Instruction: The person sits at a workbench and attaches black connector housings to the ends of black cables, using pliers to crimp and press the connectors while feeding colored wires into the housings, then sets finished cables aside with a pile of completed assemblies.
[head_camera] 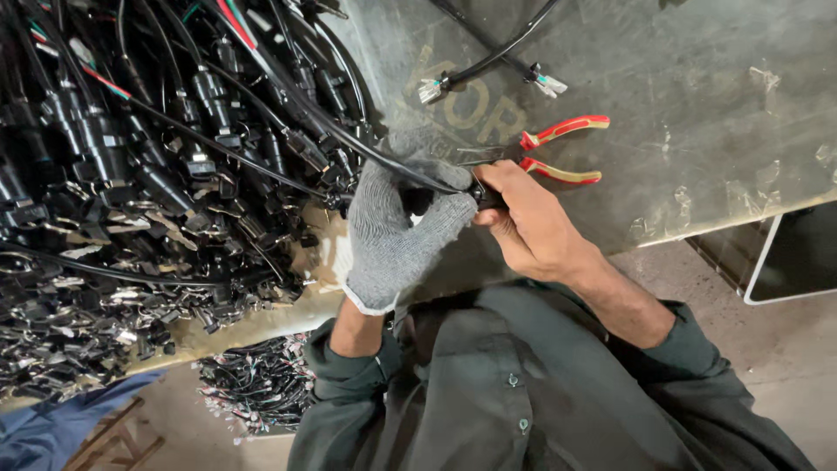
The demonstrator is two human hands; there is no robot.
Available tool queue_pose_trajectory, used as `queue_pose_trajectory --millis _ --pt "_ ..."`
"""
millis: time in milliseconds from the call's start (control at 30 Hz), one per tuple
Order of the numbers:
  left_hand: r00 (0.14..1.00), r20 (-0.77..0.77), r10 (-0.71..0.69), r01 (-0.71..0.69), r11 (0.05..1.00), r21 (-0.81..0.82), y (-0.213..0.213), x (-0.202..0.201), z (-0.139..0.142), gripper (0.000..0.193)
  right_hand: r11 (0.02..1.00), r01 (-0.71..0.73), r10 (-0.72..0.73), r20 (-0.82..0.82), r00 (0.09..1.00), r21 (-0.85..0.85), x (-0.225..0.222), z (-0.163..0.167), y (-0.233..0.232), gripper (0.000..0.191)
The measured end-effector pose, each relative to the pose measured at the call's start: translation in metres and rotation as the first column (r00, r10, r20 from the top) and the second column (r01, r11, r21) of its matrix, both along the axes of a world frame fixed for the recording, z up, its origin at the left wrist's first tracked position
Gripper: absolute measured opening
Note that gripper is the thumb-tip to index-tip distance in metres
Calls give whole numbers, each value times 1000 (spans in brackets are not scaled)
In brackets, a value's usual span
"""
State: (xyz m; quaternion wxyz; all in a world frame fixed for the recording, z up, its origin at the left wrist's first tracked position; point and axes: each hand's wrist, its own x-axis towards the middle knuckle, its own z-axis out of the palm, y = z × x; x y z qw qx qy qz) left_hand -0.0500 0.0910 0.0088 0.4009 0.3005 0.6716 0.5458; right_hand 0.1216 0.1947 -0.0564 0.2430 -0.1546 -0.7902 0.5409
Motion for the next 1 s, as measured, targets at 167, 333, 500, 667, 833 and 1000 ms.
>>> queue_pose_trajectory --millis 167,333,500,667,833,1000 --pt "989 -42 -142 138 986 -91 1 -8 4 38 990 50 -51 7 999 133 0 -7 -1 41" --pt "962 -134 -237 234 971 -36 9 -12 -1 43 995 73 -74 17 997 62 0 -6 -4 36" --pt "935 -309 -173 183 983 6 -1 -1 -16 27 985 104 -99 42 994 -141 0 -6 -4 41" --pt "933 -356 -58 58 998 -9 -13 28 -23 45 914 129 -59 188 980 -385 5 -16 3 50" --pt "803 -590 -79 120 992 30 -5 18 -20 37 774 10 61 91 994 -633 10 -18 3 39" --pt "853 -402 -332 409 904 122 -5 -4 -27 37 868 -83 140 82 987 -490 8 -10 0 31"
